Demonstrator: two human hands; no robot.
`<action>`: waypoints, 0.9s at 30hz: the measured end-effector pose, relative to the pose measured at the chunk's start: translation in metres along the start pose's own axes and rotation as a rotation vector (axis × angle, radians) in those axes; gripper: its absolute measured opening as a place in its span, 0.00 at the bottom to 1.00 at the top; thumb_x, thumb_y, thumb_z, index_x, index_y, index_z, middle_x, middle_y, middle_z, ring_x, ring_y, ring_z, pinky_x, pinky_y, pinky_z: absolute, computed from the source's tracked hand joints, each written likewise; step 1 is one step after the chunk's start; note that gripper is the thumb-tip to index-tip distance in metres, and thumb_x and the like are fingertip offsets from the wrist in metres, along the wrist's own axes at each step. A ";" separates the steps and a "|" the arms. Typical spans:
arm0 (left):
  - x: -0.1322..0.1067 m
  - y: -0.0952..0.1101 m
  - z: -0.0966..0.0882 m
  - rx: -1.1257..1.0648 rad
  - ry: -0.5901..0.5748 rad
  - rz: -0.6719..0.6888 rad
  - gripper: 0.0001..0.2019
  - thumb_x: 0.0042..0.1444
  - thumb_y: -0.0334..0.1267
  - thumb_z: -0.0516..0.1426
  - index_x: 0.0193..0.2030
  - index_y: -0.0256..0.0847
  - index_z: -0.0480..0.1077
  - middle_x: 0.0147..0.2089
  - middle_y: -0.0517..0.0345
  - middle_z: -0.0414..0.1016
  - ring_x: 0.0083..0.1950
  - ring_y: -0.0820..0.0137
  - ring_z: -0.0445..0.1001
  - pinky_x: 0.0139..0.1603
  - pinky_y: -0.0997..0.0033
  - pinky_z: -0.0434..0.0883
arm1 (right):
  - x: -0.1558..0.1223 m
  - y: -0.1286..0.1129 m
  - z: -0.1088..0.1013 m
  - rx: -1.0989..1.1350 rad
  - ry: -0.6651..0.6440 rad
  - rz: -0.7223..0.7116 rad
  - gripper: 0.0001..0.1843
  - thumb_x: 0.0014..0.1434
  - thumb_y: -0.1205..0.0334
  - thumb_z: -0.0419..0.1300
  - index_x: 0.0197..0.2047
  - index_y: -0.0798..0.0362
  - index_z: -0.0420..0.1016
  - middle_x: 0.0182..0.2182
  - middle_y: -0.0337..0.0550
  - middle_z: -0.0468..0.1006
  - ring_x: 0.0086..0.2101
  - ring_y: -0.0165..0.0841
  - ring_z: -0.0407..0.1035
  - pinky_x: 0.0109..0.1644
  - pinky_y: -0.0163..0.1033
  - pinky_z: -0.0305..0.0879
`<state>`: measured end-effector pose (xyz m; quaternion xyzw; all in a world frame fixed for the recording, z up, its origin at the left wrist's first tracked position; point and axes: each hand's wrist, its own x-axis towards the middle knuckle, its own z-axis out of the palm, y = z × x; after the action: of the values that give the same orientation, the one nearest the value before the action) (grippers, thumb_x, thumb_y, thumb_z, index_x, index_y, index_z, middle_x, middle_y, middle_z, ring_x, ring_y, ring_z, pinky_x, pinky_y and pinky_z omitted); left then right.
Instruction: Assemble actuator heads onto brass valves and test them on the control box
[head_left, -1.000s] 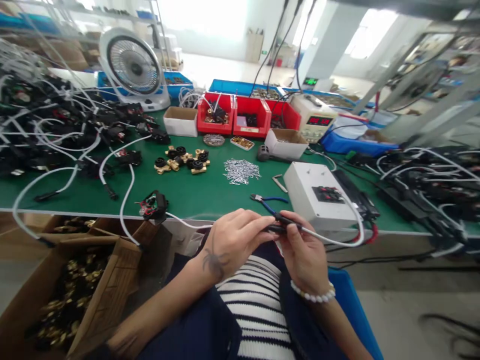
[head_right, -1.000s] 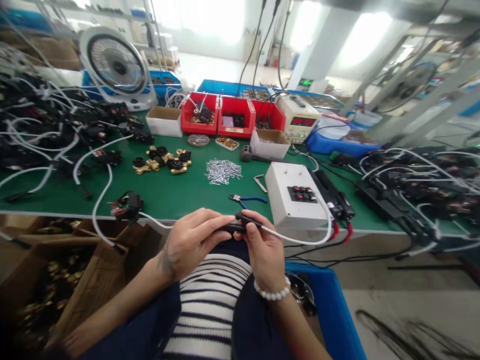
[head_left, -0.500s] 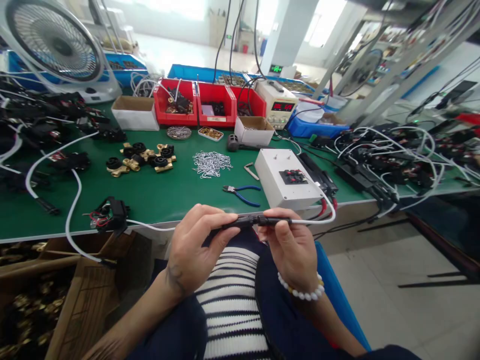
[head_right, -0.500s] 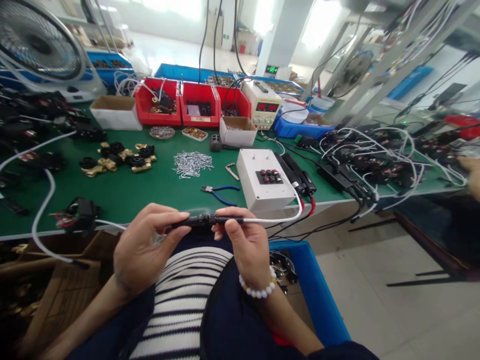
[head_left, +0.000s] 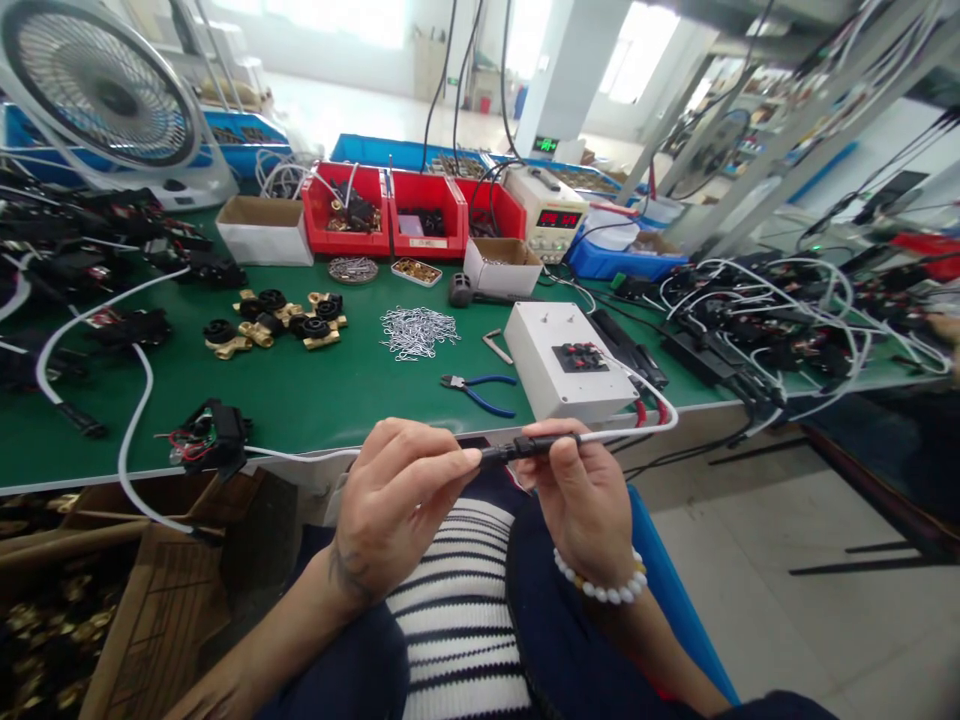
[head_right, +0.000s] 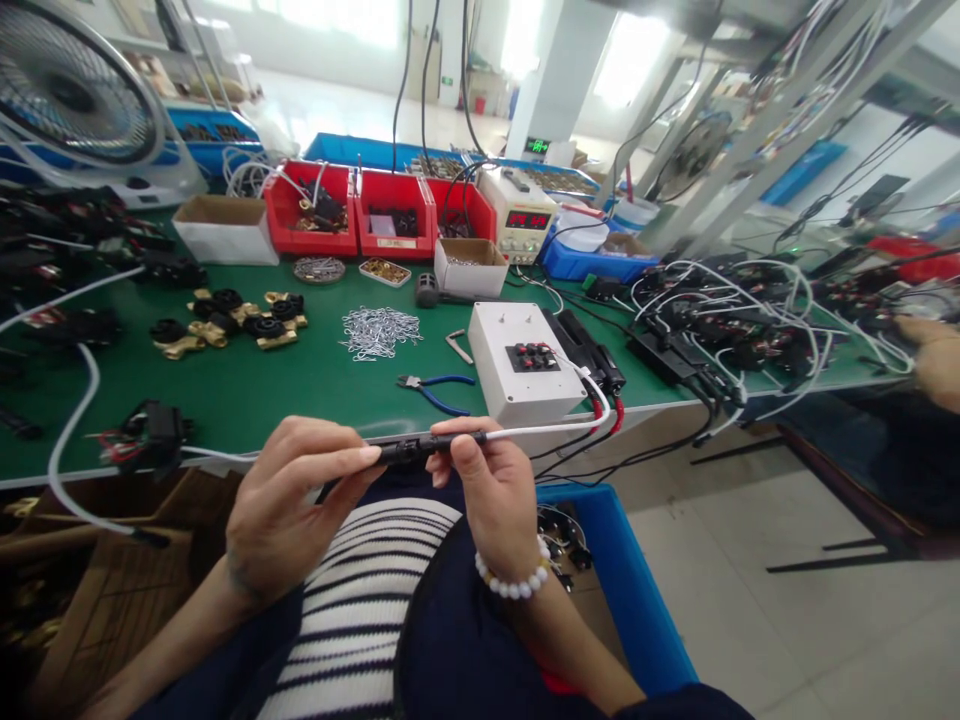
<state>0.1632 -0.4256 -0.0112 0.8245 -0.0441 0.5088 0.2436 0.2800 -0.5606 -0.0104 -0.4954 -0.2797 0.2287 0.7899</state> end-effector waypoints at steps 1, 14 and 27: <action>0.000 0.000 0.000 0.006 -0.004 0.005 0.13 0.55 0.21 0.64 0.45 0.37 0.71 0.38 0.56 0.77 0.38 0.71 0.73 0.40 0.70 0.71 | 0.000 0.000 0.000 0.000 0.000 0.000 0.12 0.60 0.49 0.67 0.38 0.49 0.82 0.23 0.35 0.77 0.25 0.24 0.70 0.29 0.30 0.66; -0.007 -0.004 -0.001 -0.039 -0.029 0.032 0.15 0.55 0.19 0.62 0.47 0.35 0.73 0.41 0.53 0.76 0.39 0.72 0.73 0.39 0.71 0.73 | -0.001 -0.003 -0.008 -0.137 -0.047 -0.046 0.08 0.62 0.53 0.66 0.41 0.46 0.82 0.26 0.34 0.78 0.26 0.22 0.71 0.32 0.27 0.67; -0.009 -0.008 0.007 -0.032 -0.035 0.086 0.13 0.57 0.19 0.61 0.47 0.32 0.73 0.40 0.50 0.77 0.40 0.71 0.73 0.40 0.72 0.74 | -0.003 0.006 0.003 -0.040 0.028 0.048 0.13 0.58 0.47 0.68 0.36 0.49 0.81 0.21 0.34 0.74 0.23 0.24 0.67 0.29 0.29 0.67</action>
<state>0.1675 -0.4232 -0.0245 0.8266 -0.0917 0.5037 0.2338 0.2756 -0.5578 -0.0156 -0.5208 -0.2612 0.2351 0.7780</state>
